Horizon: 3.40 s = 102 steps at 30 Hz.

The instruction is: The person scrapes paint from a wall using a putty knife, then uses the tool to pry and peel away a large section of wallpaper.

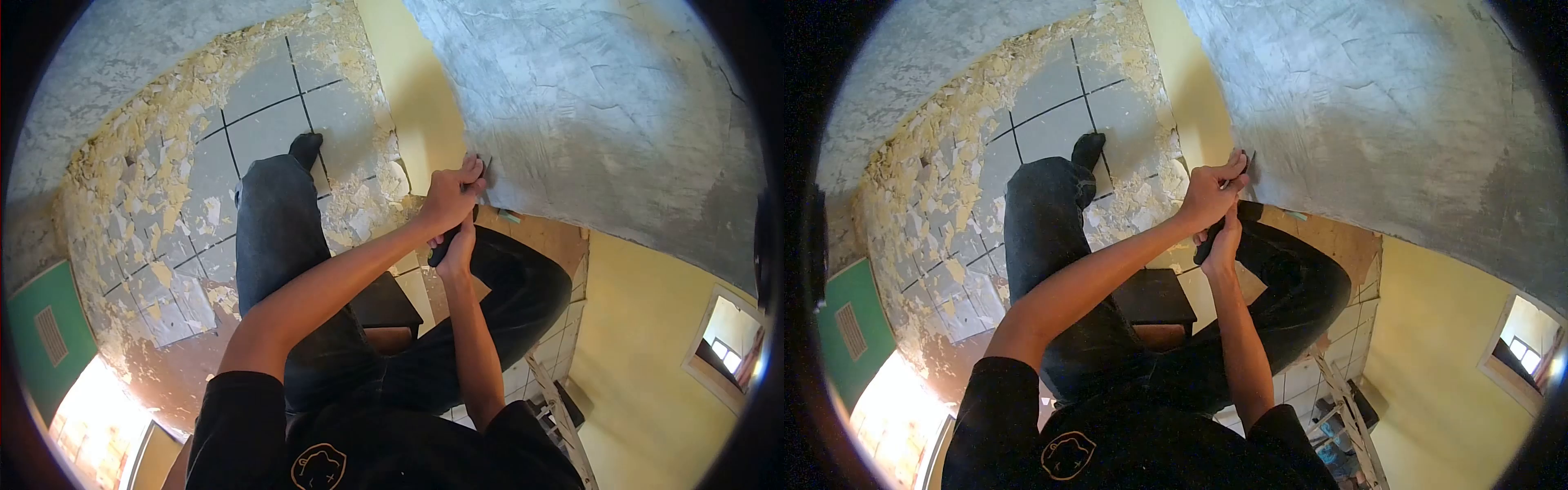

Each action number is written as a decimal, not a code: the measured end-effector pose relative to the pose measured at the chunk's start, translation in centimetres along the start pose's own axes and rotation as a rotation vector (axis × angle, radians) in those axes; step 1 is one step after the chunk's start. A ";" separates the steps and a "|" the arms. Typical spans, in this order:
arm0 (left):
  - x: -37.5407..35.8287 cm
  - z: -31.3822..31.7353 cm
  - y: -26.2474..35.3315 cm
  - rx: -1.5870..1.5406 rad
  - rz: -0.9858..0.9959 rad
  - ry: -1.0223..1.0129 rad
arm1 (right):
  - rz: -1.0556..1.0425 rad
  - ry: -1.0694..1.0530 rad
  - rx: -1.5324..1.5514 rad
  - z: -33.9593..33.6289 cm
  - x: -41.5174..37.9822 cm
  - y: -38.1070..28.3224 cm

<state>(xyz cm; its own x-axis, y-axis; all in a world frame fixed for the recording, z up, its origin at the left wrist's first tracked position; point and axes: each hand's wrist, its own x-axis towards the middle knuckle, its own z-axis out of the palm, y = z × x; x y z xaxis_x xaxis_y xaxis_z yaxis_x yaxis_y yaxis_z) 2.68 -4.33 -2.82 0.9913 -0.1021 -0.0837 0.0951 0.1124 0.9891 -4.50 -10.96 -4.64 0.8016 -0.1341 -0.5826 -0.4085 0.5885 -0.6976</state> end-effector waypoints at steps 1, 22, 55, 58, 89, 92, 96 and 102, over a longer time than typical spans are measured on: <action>-0.4 0.4 -0.5 -0.005 0.000 0.001 | -0.001 0.001 -0.004 -0.3 -0.5 0.0; -0.1 -0.1 -0.1 0.185 0.327 0.114 | -0.045 0.062 -0.153 1.1 -1.1 -0.9; 1.9 -0.3 -0.1 -0.018 0.133 0.110 | 0.025 0.106 -0.161 3.2 -0.4 -2.8; 1.9 -0.5 1.0 0.011 -0.011 0.011 | 0.137 0.023 -0.265 2.5 -1.0 -5.1; 1.2 -2.1 2.1 0.120 0.016 -0.001 | 0.033 0.091 -0.219 6.3 0.0 -4.4; 2.1 -2.5 1.7 0.170 0.080 0.023 | 0.007 0.082 -0.223 6.2 0.4 -4.1; 2.4 -2.5 2.6 0.114 -0.144 -0.026 | 0.046 0.152 -0.261 6.8 1.9 -4.0; 2.1 -3.0 2.5 0.134 -0.052 -0.049 | 0.019 0.113 -0.196 7.7 0.7 -3.6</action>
<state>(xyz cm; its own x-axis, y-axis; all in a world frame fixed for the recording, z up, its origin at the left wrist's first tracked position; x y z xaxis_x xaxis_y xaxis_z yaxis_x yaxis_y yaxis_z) 5.32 -1.32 -0.84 0.9793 -0.1529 -0.1328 0.1301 -0.0272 0.9911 0.93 -7.02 0.70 0.7437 -0.2196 -0.6314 -0.5085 0.4272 -0.7476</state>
